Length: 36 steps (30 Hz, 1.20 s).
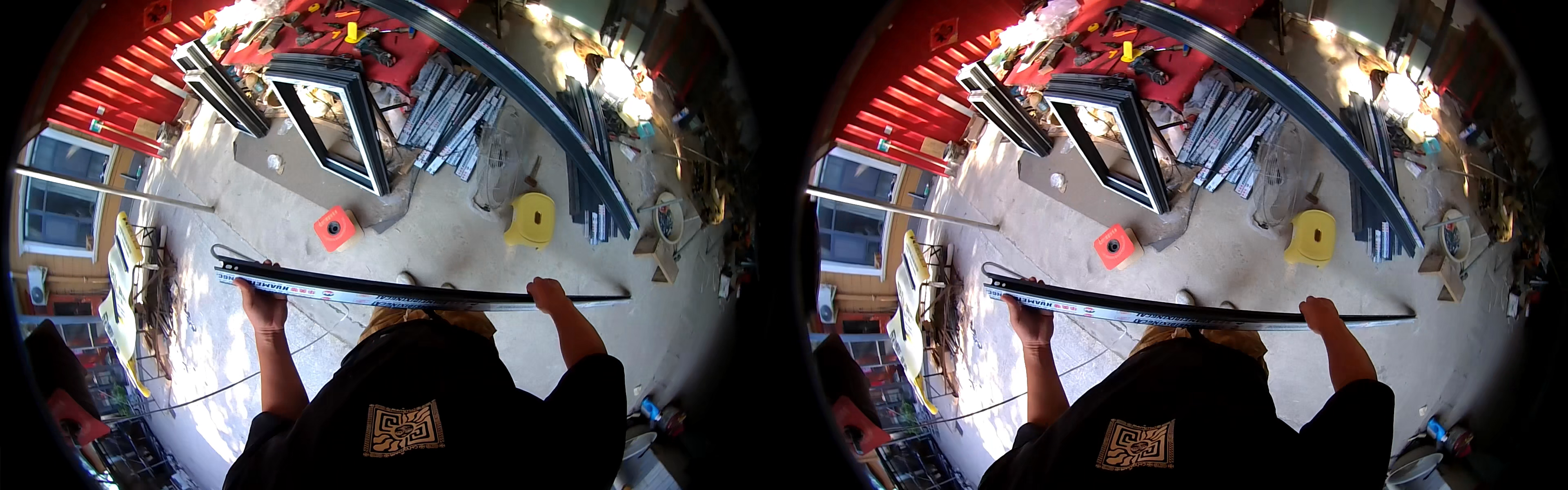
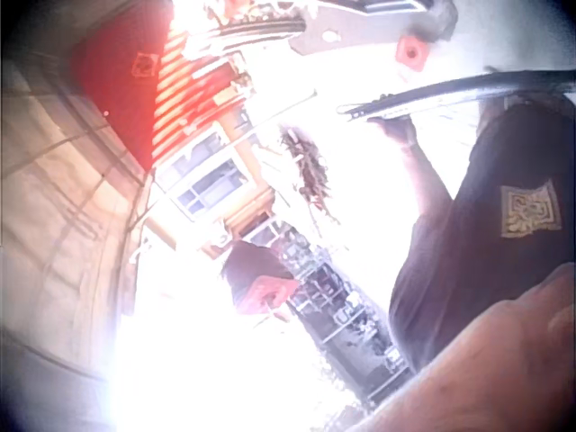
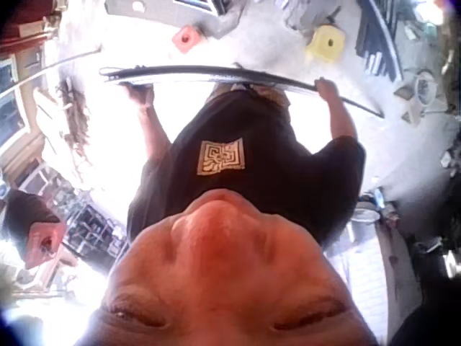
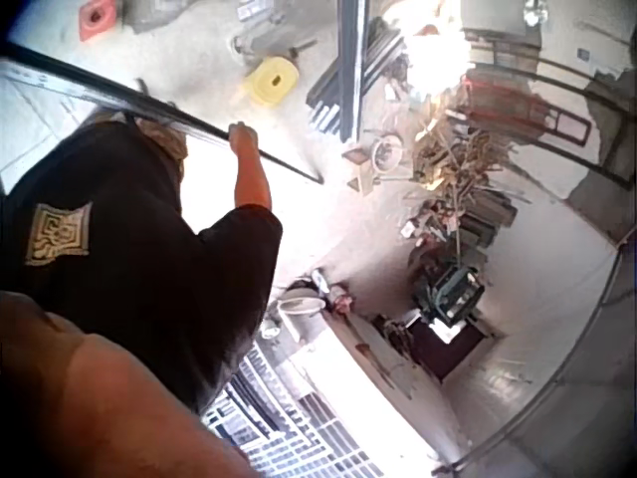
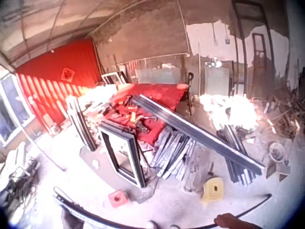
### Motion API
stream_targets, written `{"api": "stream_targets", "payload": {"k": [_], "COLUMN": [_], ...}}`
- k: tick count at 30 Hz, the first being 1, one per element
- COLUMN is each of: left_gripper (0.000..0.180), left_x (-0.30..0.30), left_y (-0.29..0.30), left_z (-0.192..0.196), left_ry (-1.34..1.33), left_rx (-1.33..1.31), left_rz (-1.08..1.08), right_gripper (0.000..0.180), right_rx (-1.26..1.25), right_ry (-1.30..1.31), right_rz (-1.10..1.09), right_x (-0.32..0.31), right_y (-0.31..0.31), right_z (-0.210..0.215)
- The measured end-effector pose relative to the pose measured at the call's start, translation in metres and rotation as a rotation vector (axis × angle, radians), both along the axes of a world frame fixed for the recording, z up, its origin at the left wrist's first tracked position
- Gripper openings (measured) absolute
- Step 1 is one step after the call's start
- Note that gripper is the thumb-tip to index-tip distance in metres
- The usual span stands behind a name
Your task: The person inserts a black rubber seal into the groove of metal window frames using shears to cut the strip to length and pressing it into place by hand.
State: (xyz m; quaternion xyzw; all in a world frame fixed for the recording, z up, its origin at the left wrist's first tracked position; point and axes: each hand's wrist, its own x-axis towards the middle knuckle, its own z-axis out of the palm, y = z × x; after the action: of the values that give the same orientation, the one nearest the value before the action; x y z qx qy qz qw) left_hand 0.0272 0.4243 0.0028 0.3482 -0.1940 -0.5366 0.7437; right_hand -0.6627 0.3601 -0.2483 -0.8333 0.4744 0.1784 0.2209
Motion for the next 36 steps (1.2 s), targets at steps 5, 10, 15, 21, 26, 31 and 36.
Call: {"api": "stream_targets", "payload": {"k": [5, 10, 15, 21, 26, 31, 36], "left_gripper": [0.066, 0.071, 0.070, 0.046, 0.044, 0.068, 0.069], "left_x": [0.001, -0.003, 0.002, 0.014, 0.007, 0.008, 0.007], "left_y": [-0.042, -0.113, -0.159, -0.204, -0.248, -0.289, -0.321], "left_z": [-0.011, -0.018, -0.022, -0.027, -0.029, -0.019, -0.032], "left_ry": [0.042, -0.022, -0.007, 0.043, 0.052, -0.027, -0.011], "left_rx": [0.033, 0.057, 0.030, 0.066, 0.084, 0.123, 0.119], "left_rz": [-0.020, -0.146, -0.256, -0.330, -0.398, -0.457, -0.446], "right_gripper": [0.029, 0.036, 0.029, 0.030, 0.032, 0.036, 0.041], "right_rx": [0.209, 0.239, 0.118, 0.073, -0.048, -0.203, -0.209], "right_ry": [0.122, 0.016, -0.205, -0.377, -0.520, -0.621, -0.598], "right_rz": [0.014, -0.185, -0.165, -0.200, -0.165, -0.166, -0.137], "right_x": [0.037, 0.107, 0.180, 0.268, 0.340, 0.436, 0.541], "right_y": [-0.066, -0.126, -0.193, -0.283, -0.381, -0.495, -0.601], "right_z": [0.020, 0.057, 0.068, 0.110, 0.149, 0.184, 0.197]}}
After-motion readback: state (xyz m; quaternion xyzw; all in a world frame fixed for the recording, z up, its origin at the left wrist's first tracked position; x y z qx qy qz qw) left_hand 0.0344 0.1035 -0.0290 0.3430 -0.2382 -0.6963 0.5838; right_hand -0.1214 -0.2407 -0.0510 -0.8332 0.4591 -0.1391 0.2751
